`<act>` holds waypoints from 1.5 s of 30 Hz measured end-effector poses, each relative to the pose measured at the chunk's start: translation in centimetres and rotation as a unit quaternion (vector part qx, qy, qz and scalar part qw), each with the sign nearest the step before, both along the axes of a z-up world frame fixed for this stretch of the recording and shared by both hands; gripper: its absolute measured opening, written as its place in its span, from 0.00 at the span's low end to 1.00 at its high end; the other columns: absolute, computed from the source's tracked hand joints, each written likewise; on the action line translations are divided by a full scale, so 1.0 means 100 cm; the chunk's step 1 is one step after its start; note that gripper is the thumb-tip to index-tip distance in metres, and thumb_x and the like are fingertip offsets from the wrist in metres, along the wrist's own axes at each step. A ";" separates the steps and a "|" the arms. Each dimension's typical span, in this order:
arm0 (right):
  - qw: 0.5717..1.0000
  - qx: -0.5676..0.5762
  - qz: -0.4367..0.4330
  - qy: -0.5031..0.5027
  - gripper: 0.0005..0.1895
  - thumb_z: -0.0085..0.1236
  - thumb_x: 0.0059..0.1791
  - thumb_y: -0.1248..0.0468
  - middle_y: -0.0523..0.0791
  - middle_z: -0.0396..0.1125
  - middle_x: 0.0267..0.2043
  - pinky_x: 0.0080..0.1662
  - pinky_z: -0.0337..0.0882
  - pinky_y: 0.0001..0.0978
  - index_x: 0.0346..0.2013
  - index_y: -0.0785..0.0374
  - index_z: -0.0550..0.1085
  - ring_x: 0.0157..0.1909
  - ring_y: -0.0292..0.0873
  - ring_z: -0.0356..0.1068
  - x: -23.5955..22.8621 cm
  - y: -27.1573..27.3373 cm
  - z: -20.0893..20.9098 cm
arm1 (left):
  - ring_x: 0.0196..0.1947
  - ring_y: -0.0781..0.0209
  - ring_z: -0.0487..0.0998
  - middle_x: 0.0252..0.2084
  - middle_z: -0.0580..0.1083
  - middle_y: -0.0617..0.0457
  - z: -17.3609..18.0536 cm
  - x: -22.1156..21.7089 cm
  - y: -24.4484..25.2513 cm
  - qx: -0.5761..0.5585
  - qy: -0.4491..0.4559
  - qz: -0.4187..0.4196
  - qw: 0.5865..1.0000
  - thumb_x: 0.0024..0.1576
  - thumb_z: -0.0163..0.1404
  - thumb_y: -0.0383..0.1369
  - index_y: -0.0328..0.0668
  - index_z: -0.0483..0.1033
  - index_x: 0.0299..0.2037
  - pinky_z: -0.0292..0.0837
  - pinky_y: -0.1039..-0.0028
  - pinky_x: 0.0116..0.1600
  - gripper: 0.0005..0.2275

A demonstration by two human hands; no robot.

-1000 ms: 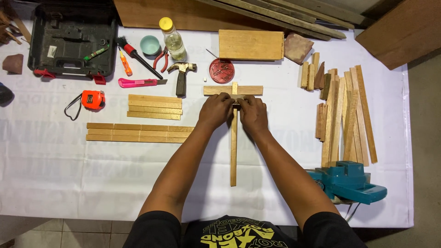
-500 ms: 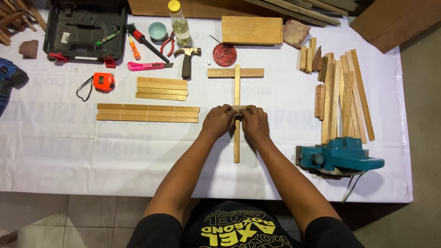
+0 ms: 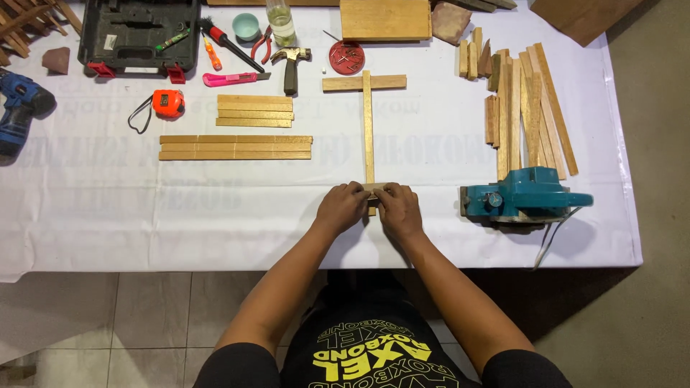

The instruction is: Assembling a decorative wooden cross by gluing wooden slats onto a frame.

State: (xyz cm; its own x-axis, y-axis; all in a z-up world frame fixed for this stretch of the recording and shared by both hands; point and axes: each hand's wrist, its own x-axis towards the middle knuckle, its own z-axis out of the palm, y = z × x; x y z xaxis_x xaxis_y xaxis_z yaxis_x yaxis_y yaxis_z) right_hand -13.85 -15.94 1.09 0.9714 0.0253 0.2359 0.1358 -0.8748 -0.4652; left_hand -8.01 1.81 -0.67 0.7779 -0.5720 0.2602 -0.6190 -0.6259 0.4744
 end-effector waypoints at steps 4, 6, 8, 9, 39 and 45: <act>1.000 0.002 -0.003 0.008 0.18 0.61 0.45 0.68 0.45 0.70 0.49 0.53 0.67 0.43 0.50 0.56 0.80 0.52 0.50 0.67 -0.017 0.003 0.000 | 0.39 0.51 0.79 0.42 0.76 0.51 0.002 -0.011 0.006 0.000 -0.006 -0.027 1.000 0.54 0.57 0.32 0.46 0.82 0.45 0.75 0.62 0.48 0.10; 1.000 -0.008 0.005 0.001 0.18 0.61 0.46 0.69 0.47 0.69 0.51 0.54 0.67 0.44 0.51 0.58 0.79 0.53 0.50 0.67 -0.019 0.003 -0.002 | 0.39 0.51 0.79 0.43 0.76 0.50 0.007 -0.012 0.008 0.039 0.010 -0.050 0.998 0.55 0.58 0.35 0.46 0.80 0.49 0.74 0.62 0.46 0.12; 1.000 -0.005 0.007 -0.010 0.18 0.61 0.46 0.69 0.47 0.69 0.51 0.54 0.67 0.44 0.51 0.58 0.79 0.53 0.51 0.67 -0.015 0.004 0.000 | 0.40 0.51 0.79 0.44 0.75 0.50 0.004 -0.010 0.009 0.034 -0.001 -0.046 0.998 0.55 0.58 0.35 0.46 0.80 0.49 0.74 0.62 0.47 0.12; 1.000 -0.002 0.010 -0.018 0.19 0.61 0.45 0.69 0.47 0.69 0.51 0.54 0.67 0.44 0.51 0.58 0.79 0.53 0.51 0.67 -0.013 0.004 0.001 | 0.41 0.51 0.79 0.45 0.75 0.50 0.003 -0.009 0.009 0.029 -0.010 -0.040 0.999 0.54 0.58 0.35 0.47 0.80 0.49 0.75 0.62 0.49 0.13; 0.998 -0.065 0.020 -0.010 0.19 0.58 0.49 0.66 0.45 0.68 0.48 0.52 0.67 0.44 0.55 0.54 0.79 0.50 0.50 0.65 0.250 -0.044 -0.011 | 0.42 0.52 0.76 0.43 0.74 0.53 0.003 0.238 -0.049 0.072 -0.067 0.043 0.994 0.57 0.55 0.35 0.48 0.82 0.47 0.73 0.62 0.51 0.10; 0.999 -0.047 0.012 -0.011 0.18 0.57 0.50 0.65 0.46 0.68 0.47 0.51 0.67 0.44 0.55 0.54 0.79 0.50 0.51 0.65 0.252 -0.043 -0.008 | 0.44 0.52 0.77 0.43 0.75 0.54 0.008 0.242 -0.053 0.066 -0.049 0.062 0.995 0.57 0.54 0.34 0.49 0.83 0.45 0.73 0.62 0.52 0.09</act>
State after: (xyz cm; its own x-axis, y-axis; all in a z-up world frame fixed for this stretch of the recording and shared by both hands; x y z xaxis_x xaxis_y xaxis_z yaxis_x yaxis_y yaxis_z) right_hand 11.37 -20.27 0.33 0.9649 0.0713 0.2529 0.1662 -0.9110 -0.3774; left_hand 16.17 -3.46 0.10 0.8188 -0.5078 0.2678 -0.5729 -0.7528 0.3242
